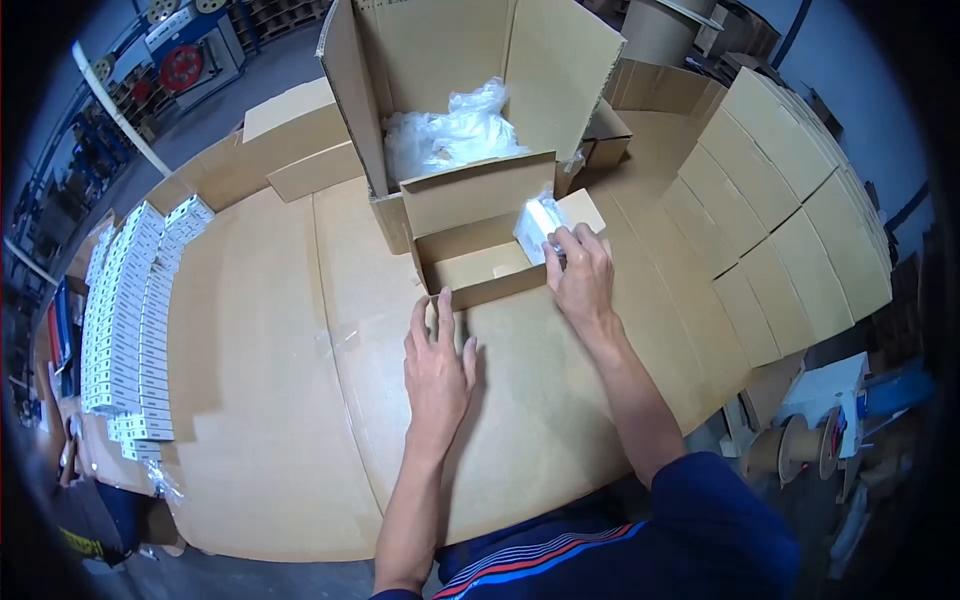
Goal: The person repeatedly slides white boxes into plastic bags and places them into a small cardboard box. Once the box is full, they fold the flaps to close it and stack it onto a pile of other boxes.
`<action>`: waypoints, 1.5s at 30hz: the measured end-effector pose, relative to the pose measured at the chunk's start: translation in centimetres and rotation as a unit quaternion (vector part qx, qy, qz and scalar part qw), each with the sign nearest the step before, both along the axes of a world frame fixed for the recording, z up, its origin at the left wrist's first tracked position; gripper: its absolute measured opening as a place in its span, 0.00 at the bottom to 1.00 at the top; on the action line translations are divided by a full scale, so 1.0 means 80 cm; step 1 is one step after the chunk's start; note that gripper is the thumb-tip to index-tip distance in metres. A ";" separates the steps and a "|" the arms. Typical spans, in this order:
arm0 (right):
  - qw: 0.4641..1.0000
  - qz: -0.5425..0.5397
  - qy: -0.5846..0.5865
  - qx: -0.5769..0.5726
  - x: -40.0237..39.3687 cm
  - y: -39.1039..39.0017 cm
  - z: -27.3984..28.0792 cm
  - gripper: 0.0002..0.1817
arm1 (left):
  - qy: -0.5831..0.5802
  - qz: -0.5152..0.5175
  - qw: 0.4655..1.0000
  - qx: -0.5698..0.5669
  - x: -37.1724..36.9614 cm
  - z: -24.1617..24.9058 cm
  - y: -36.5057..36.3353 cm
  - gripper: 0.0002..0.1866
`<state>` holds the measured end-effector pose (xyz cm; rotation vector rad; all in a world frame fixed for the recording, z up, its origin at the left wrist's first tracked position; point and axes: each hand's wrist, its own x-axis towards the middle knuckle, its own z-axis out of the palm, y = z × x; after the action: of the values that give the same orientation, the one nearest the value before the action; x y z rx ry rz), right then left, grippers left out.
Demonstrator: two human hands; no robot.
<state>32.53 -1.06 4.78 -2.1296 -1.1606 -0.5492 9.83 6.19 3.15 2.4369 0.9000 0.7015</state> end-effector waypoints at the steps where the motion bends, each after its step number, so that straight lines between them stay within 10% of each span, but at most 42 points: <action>1: 1.000 -0.013 -0.008 -0.005 -0.003 0.001 -0.002 0.06 | -0.002 -0.003 1.000 -0.019 -0.001 -0.002 0.001 0.41; 15: 0.986 -0.119 -0.019 -0.115 -0.040 -0.022 -0.022 0.30 | -0.060 -0.008 0.997 -0.040 -0.072 0.008 0.067 0.42; 20: 0.992 0.010 -0.017 0.129 -0.106 0.035 0.029 0.28 | 0.016 0.067 0.995 0.066 -0.181 0.014 0.201 0.41; 29: 0.896 0.422 0.132 0.037 -0.268 0.300 0.050 0.25 | -0.004 0.152 0.974 0.166 -0.264 -0.029 0.520 0.17; 45: 0.886 0.439 0.058 -0.135 -0.313 0.731 -0.006 0.38 | 0.059 0.128 0.929 0.341 -0.278 -0.032 0.713 0.16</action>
<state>7.48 57.40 4.32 -1.5455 -2.0178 0.1673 -12.38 63.26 0.60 3.0192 1.1891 1.1235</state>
